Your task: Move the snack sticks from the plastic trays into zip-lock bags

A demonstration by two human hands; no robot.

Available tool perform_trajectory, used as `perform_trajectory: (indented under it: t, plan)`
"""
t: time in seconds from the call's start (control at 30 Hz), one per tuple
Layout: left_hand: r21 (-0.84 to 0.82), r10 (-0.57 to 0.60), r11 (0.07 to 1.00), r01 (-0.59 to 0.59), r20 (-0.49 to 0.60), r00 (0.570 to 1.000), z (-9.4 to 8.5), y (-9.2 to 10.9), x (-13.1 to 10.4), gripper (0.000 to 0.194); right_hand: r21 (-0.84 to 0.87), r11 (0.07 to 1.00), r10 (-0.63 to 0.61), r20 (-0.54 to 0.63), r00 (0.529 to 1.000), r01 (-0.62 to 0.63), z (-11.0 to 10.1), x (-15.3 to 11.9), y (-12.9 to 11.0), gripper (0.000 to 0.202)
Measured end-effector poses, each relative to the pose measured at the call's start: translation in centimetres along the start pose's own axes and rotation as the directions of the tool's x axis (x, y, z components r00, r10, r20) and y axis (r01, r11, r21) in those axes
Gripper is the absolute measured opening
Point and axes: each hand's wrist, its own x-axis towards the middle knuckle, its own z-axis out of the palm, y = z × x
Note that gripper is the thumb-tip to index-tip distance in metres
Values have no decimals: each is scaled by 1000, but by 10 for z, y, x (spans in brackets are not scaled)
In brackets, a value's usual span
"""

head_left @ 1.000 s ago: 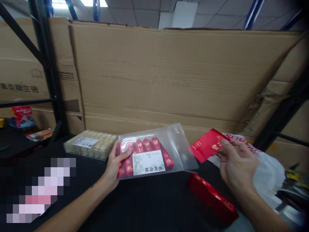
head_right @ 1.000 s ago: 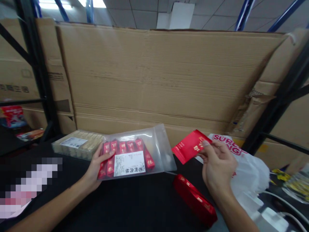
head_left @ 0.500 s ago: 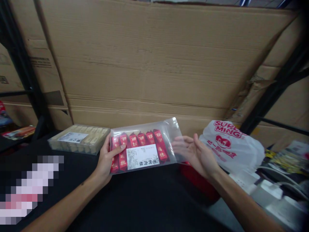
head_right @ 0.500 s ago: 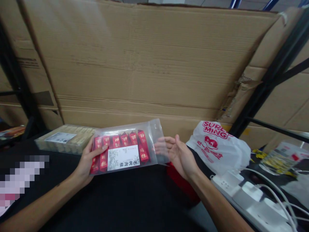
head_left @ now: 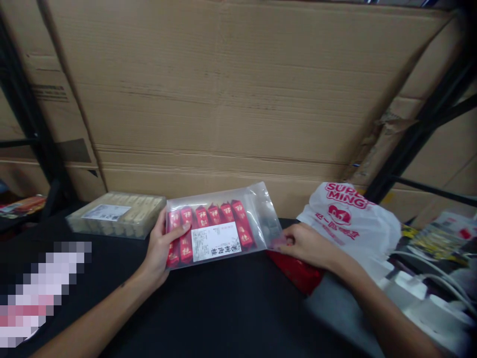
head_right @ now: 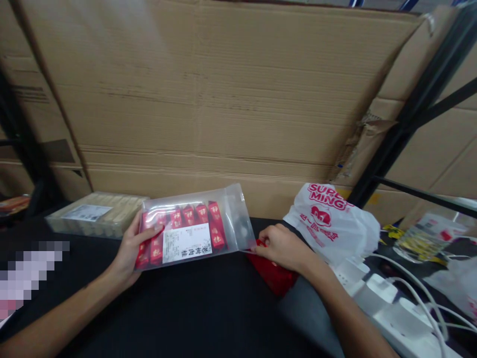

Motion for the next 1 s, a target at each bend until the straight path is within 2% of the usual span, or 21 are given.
perform_trajectory:
  t: [0.2,0.3,0.5,0.6,0.67,0.77,0.87,0.93,0.97,1.0]
  plan:
    - [-1,-13,1000,13,-6,1000,0,-1,-1,83,115,987,-96,-164,982,116,12,6,-5,26]
    - [-8,-11,1000,11,8,1000,0,-1,-1,82,175,975,-93,-244,965,138,18,8,-3,21]
    - [-24,-26,999,27,29,999,0,0,-3,85,112,986,-86,-317,945,127,23,12,4,30]
    - [-16,-25,1000,25,30,999,1,0,-4,87,128,983,-68,-414,908,132,24,11,4,30]
    - [-11,-21,1000,21,32,999,1,-1,-4,85,237,967,47,-529,847,94,24,9,2,29]
    - [-6,-15,1000,15,39,999,2,-1,-4,84,470,879,297,-675,675,83,20,4,-3,32]
    - [-2,-13,1000,13,41,999,2,-1,-4,86,611,777,468,-720,513,150,14,0,-11,34]
    - [-7,-17,1000,18,44,999,2,-1,-5,88,640,748,513,-725,459,177,10,-2,-18,35]
    - [-13,-21,1000,22,48,999,2,-1,-6,89,643,744,516,-725,455,181,10,-2,-21,35]
    - [-20,-26,999,27,54,998,3,-1,-6,90,648,740,510,-715,478,181,10,-2,-24,36]
